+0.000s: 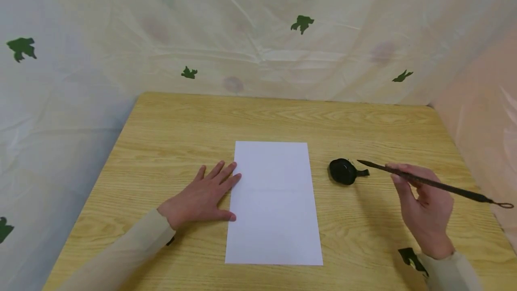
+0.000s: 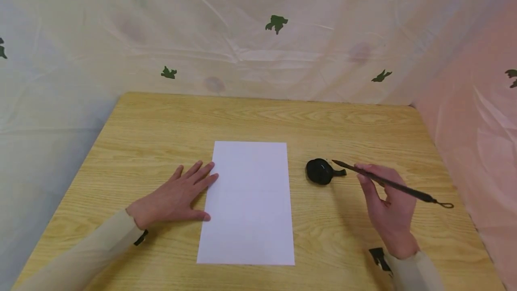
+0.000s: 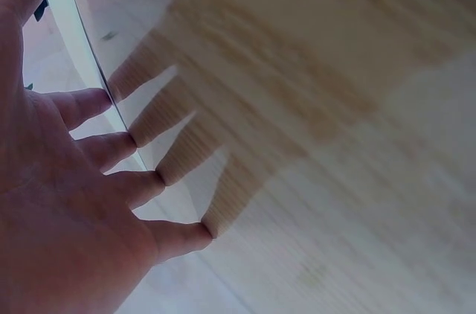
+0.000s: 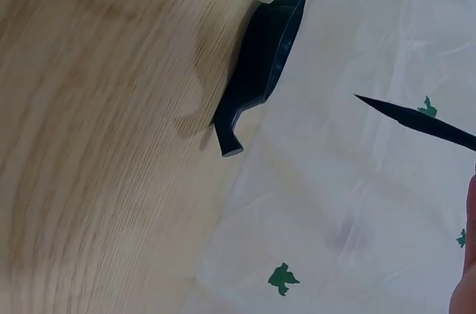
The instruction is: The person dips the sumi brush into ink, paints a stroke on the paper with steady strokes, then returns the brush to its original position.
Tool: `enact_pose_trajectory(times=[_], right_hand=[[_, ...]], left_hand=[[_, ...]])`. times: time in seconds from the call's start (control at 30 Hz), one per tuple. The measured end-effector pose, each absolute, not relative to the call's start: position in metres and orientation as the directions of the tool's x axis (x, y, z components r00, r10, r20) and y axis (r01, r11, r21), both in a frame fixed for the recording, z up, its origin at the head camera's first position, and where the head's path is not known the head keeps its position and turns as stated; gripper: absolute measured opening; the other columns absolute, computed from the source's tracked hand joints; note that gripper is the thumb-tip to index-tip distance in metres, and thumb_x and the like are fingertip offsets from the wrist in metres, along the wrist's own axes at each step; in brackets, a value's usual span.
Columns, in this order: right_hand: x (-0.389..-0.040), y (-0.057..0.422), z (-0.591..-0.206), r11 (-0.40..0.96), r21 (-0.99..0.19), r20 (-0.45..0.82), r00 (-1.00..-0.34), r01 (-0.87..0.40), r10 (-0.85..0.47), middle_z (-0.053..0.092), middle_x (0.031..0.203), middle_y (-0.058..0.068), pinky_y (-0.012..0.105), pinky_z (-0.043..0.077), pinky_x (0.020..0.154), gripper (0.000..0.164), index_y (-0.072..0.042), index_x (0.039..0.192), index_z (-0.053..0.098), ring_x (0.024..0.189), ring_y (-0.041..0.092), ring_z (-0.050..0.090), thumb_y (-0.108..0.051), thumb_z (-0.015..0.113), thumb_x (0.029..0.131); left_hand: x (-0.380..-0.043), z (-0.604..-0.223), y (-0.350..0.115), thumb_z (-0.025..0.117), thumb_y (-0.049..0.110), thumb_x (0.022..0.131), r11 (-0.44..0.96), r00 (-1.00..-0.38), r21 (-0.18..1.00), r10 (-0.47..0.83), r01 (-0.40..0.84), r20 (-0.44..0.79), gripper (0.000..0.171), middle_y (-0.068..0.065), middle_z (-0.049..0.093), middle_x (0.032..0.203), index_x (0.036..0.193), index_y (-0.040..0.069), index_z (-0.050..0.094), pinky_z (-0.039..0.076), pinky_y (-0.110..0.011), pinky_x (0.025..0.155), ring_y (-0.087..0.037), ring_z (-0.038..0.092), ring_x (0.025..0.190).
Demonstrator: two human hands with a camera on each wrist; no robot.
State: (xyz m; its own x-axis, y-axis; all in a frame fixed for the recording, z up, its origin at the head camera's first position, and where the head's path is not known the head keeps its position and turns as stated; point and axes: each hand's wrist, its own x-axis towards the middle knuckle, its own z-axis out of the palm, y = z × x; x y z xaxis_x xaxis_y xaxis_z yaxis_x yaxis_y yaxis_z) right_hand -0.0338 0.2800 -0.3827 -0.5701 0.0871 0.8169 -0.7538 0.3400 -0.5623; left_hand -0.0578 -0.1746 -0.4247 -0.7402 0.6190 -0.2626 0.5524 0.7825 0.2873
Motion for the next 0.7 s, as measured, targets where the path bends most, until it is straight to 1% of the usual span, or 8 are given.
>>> enact_pose_trajectory(times=[0.13,0.2,0.3,0.43,0.6,0.7], right_hand=[[-0.035,0.276,-0.381,0.352,-0.603,0.79,-0.599,-0.716,0.133,0.076,0.104,0.017,0.016,0.054,0.086,0.021,0.026,0.105,0.061,0.097,0.01,0.073,0.01,0.069,0.094],[-0.036,0.275,-0.383,0.34,-0.621,0.779,-0.605,-0.706,0.165,0.076,0.103,0.016,0.016,0.054,0.085,0.025,0.027,0.109,0.058,0.095,0.01,0.074,0.011,0.069,0.093],[-0.038,0.275,-0.386,0.305,-0.669,0.741,-0.638,-0.677,0.21,0.075,0.104,0.013,0.015,0.054,0.082,0.031,0.027,0.116,0.051,0.092,0.01,0.074,0.016,0.067,0.092],[-0.044,0.28,-0.393,0.367,-0.71,0.697,-0.677,-0.601,0.238,0.073,0.105,0.004,0.014,0.053,0.08,0.037,0.026,0.12,0.048,0.09,0.007,0.072,0.017,0.067,0.091],[-0.051,0.284,-0.4,0.504,-0.678,0.698,-0.683,-0.535,0.214,0.07,0.106,-0.01,0.009,0.051,0.08,0.039,0.025,0.119,0.049,0.089,-0.003,0.069,0.008,0.073,0.092],[-0.055,0.284,-0.403,0.526,-0.66,0.703,-0.687,-0.536,0.182,0.069,0.107,-0.014,0.008,0.05,0.081,0.038,0.026,0.118,0.049,0.09,-0.005,0.068,0.008,0.072,0.092]], left_hand=[[-0.057,-0.425,-0.175,0.068,0.071,0.087,0.784,-0.742,0.291,0.617,0.549,-0.262,0.104,-0.01,0.012,0.173,0.165,0.014,0.029,0.013,-0.073,0.117,-0.038,0.007,0.158],[-0.057,-0.425,-0.175,0.069,0.071,0.087,0.786,-0.744,0.294,0.614,0.544,-0.263,0.105,-0.009,0.012,0.173,0.165,0.014,0.029,0.013,-0.073,0.118,-0.038,0.007,0.158],[-0.057,-0.425,-0.174,0.069,0.071,0.086,0.786,-0.746,0.295,0.613,0.543,-0.26,0.105,-0.009,0.011,0.173,0.165,0.014,0.029,0.013,-0.072,0.118,-0.037,0.007,0.159],[-0.057,-0.426,-0.174,0.068,0.071,0.087,0.787,-0.747,0.291,0.613,0.544,-0.258,0.105,-0.009,0.011,0.174,0.165,0.015,0.029,0.013,-0.072,0.118,-0.037,0.007,0.159],[-0.057,-0.425,-0.175,0.068,0.072,0.087,0.786,-0.748,0.286,0.614,0.548,-0.254,0.105,-0.009,0.012,0.173,0.165,0.014,0.028,0.012,-0.072,0.118,-0.037,0.007,0.159],[-0.057,-0.425,-0.175,0.068,0.071,0.087,0.785,-0.746,0.285,0.615,0.55,-0.255,0.104,-0.01,0.012,0.173,0.165,0.014,0.029,0.012,-0.072,0.118,-0.038,0.007,0.158]])
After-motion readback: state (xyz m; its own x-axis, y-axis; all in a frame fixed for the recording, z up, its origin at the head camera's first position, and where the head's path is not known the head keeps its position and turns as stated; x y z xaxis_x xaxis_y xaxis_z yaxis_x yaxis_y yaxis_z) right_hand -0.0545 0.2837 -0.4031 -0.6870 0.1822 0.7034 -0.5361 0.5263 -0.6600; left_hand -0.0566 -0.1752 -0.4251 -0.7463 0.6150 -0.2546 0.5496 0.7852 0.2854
